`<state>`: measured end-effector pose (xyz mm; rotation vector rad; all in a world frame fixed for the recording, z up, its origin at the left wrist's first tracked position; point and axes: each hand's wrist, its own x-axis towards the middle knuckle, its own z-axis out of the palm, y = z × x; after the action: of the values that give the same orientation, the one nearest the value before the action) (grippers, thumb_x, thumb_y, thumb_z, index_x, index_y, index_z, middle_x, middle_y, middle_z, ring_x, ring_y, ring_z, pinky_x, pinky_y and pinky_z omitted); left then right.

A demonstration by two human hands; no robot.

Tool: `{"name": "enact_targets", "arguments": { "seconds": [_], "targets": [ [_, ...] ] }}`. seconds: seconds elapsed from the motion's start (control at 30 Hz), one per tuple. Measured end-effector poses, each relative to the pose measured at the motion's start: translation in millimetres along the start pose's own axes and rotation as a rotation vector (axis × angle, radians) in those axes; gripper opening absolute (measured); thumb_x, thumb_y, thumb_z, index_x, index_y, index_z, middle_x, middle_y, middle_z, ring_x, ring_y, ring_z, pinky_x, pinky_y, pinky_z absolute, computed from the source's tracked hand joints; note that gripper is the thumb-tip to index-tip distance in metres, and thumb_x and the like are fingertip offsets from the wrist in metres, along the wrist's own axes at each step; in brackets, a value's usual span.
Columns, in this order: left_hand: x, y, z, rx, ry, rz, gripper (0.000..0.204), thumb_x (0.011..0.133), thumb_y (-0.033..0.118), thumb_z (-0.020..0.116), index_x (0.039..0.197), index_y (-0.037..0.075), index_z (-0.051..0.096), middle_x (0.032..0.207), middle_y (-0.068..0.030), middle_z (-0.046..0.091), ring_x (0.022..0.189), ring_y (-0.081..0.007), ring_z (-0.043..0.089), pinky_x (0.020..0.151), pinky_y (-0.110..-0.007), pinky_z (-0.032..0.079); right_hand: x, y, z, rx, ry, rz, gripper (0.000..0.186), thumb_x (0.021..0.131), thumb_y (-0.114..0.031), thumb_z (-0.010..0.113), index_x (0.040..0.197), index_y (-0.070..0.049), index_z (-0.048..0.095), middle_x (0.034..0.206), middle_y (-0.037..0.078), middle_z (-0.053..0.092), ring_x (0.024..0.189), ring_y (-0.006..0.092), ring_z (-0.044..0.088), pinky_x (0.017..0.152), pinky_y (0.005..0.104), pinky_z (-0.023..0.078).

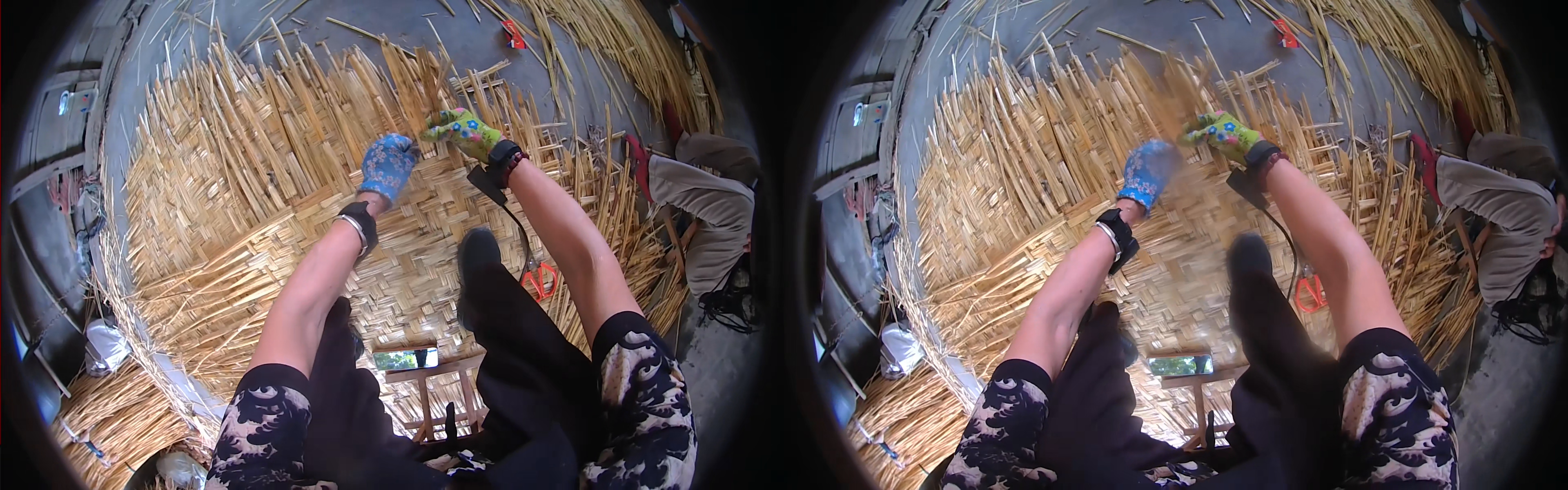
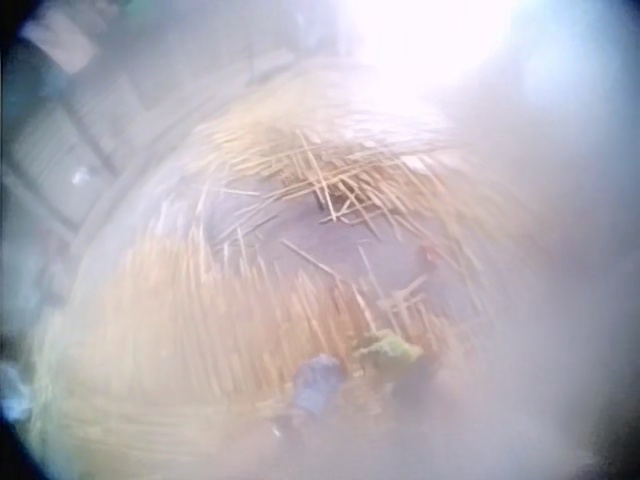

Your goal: The recorder and others are weaving large mats or structures from long, thin bamboo or straw strips on the floor.

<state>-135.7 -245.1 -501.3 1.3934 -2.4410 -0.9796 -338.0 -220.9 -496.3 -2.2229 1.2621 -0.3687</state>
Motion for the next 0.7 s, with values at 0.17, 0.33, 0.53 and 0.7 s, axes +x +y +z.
{"name": "enact_targets", "arguments": {
  "seconds": [0.17, 0.33, 0.53, 0.7],
  "targets": [
    [-3.9, 1.5, -7.6, -0.046, -0.101, 0.108, 0.018, 0.075, 0.022, 0.053, 0.083, 0.006, 0.059, 0.088, -0.0144, 0.055, 0.081, -0.0322, 0.053, 0.07, -0.039, 0.043, -9.8, -46.6, -7.4, 1.33, 0.574, 0.661, 0.025, 0.076, -0.003, 0.055, 0.1, -0.006, 0.058, 0.107, 0.007, 0.053, 0.092, 0.0165, 0.054, 0.08, 0.0264, 0.042],
    [2.9, 3.6, 3.8, 0.204, -0.267, 0.01, 0.017, 0.074, 0.016, 0.049, 0.076, 0.001, 0.058, 0.085, -0.0196, 0.055, 0.086, -0.0334, 0.052, 0.072, -0.04, 0.043, -36.2, -40.5, 43.0, 1.468, 1.014, 0.909, 0.025, 0.072, 0.001, 0.058, 0.096, -0.005, 0.059, 0.095, 0.006, 0.06, 0.087, 0.0128, 0.056, 0.07, 0.0225, 0.047],
    [-20.1, 39.4, 14.7, -0.118, 0.313, 0.05, 0.027, 0.072, 0.007, 0.05, 0.098, 0.001, 0.051, 0.099, -0.0199, 0.05, 0.096, -0.0338, 0.047, 0.079, -0.038, 0.041, -57.8, -20.6, 26.9, 1.285, 1.232, 0.941, 0.017, 0.072, 0.001, 0.058, 0.089, -0.002, 0.06, 0.087, 0.005, 0.061, 0.079, 0.0125, 0.058, 0.069, 0.0203, 0.047],
    [-1.1, 91.5, 10.7, -0.166, 0.247, 0.263, 0.037, 0.071, 0.01, 0.055, 0.107, 0.004, 0.048, 0.101, -0.0192, 0.05, 0.095, -0.0335, 0.047, 0.079, -0.038, 0.041, -58.9, -34.9, 16.7, 1.367, 1.123, 0.844, 0.014, 0.075, 0.0, 0.054, 0.088, -0.001, 0.06, 0.087, 0.007, 0.061, 0.08, 0.0146, 0.058, 0.072, 0.0243, 0.047]
  ]
}}
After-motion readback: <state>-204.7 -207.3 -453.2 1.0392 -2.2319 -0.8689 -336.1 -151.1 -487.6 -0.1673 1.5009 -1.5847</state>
